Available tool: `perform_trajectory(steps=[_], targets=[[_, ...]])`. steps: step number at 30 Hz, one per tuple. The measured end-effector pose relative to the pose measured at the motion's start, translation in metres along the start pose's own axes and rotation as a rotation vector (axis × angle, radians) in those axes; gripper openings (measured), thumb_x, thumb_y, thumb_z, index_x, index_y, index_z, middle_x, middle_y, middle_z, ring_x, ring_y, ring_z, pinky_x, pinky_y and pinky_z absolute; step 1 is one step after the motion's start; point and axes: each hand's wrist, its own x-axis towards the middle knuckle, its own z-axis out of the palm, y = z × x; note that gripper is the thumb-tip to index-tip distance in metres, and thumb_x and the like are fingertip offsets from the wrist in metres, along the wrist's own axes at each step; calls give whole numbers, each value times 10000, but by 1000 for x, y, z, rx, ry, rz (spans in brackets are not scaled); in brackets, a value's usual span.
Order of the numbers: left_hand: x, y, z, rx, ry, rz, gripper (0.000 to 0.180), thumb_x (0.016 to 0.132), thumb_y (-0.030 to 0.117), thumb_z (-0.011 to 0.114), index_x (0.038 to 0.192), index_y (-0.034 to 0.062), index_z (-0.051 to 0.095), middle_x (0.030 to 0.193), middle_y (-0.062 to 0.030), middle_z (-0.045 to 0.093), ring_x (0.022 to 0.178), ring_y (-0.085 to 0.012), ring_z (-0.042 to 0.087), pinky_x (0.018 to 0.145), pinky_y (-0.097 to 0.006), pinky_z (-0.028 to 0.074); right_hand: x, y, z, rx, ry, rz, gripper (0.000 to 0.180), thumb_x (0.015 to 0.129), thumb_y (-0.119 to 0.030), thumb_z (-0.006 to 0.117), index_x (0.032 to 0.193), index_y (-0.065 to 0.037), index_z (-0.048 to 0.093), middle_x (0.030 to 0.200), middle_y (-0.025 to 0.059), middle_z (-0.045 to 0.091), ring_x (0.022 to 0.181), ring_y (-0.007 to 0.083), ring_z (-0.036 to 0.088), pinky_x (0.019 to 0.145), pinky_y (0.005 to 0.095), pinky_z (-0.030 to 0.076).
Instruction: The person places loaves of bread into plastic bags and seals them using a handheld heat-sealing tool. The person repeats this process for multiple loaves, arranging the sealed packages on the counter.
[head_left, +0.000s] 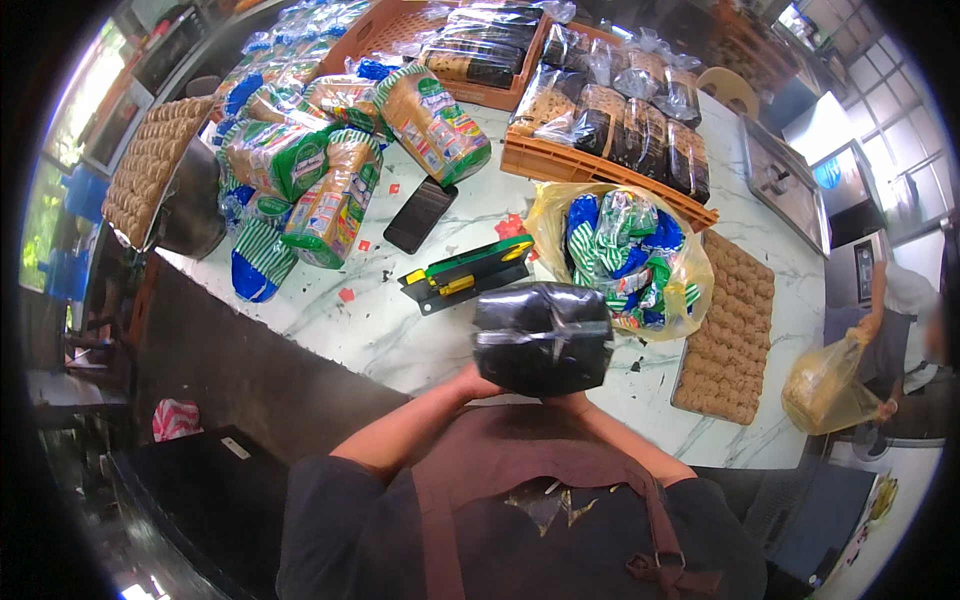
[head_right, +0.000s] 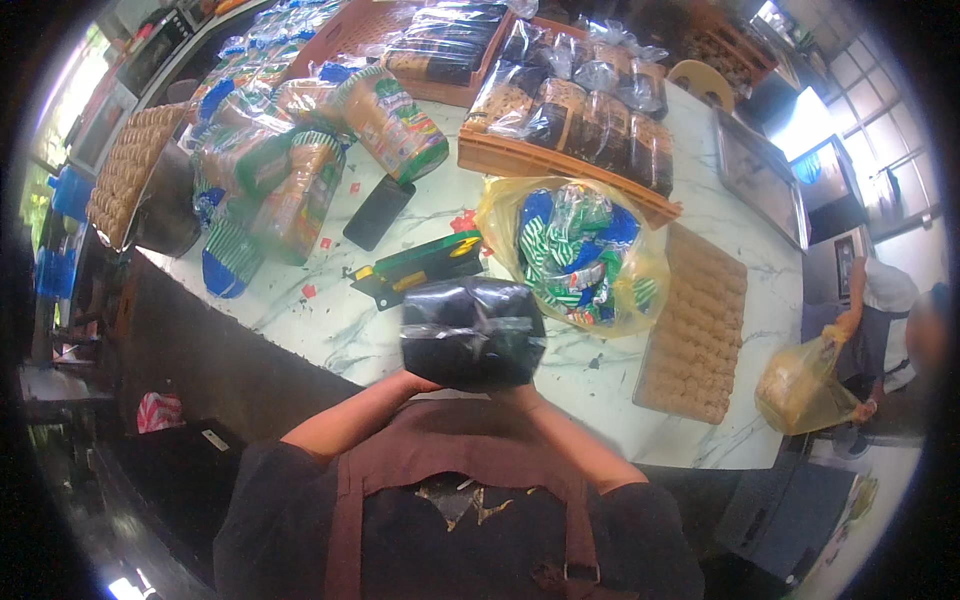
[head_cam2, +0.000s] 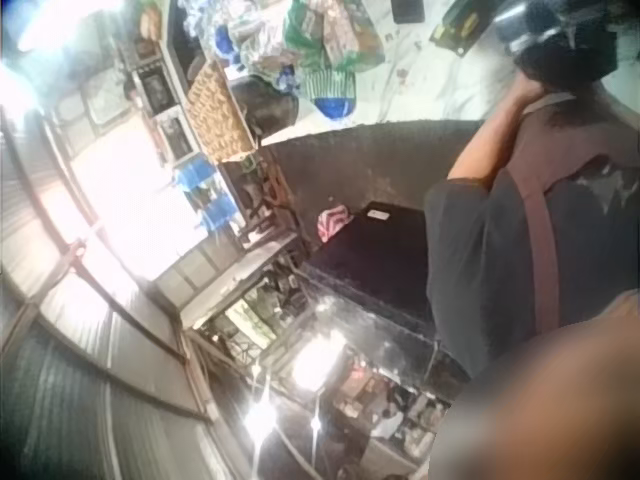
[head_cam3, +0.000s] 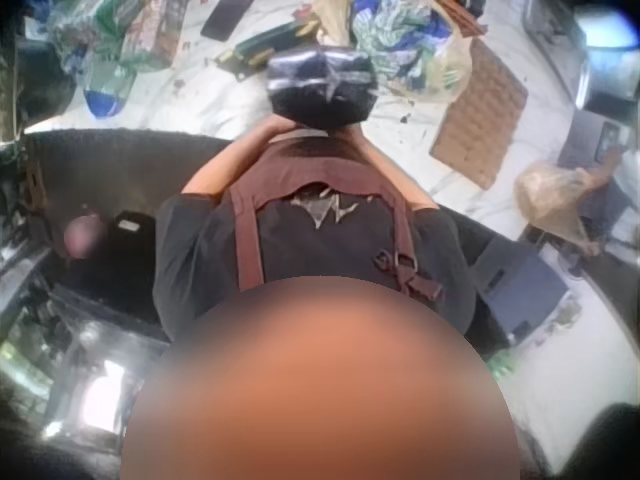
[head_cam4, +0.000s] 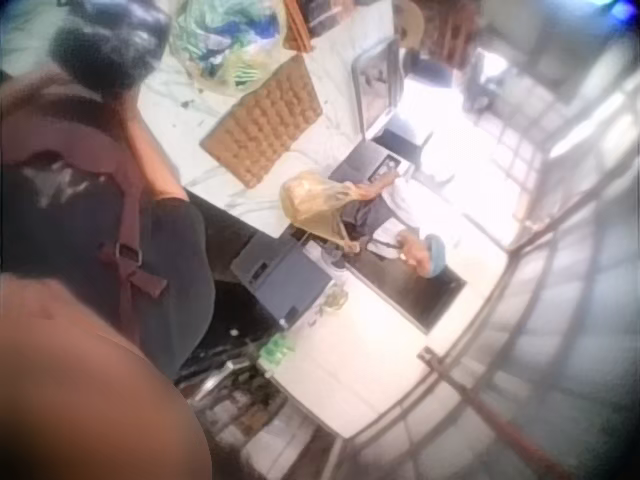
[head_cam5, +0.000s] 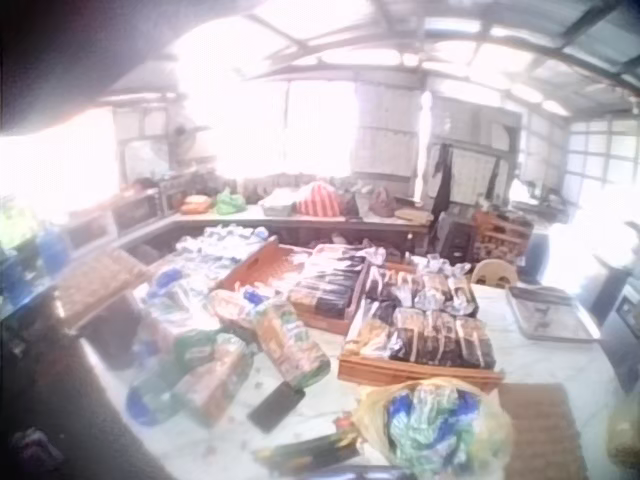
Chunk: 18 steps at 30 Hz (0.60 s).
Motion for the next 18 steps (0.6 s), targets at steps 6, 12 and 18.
perform_trajectory(steps=[6, 12, 18], targets=[[11, -19, -8, 483, 247, 420, 1137, 620, 252, 880, 1505, 58, 192, 1462, -209, 367, 1425, -314, 250, 1179, -409, 167, -26, 21, 7, -274, -166, 195, 849, 719, -422, 800, 1387, -54, 426, 1342, 171, 479, 1289, 349, 409, 1077, 463, 316], [-15, 21, -33, 372, 32, 118, 791, 656, 189, 827, 1347, 45, 470, 1377, -171, 468, 1312, -332, 390, 1119, -422, 273, -40, 19, -27, -210, 122, 188, 1046, 569, -349, 873, 1427, -64, 346, 1452, 217, 324, 1367, 378, 294, 1111, 468, 257], [-24, 29, -14, 193, -14, 111, 793, 680, 160, 807, 1374, 34, 445, 1354, -169, 495, 1279, -294, 448, 1118, -404, 299, -23, 12, -23, -10, -137, 391, 768, 714, -329, 815, 1345, -47, 481, 1373, 164, 463, 1295, 339, 413, 1095, 451, 305]])
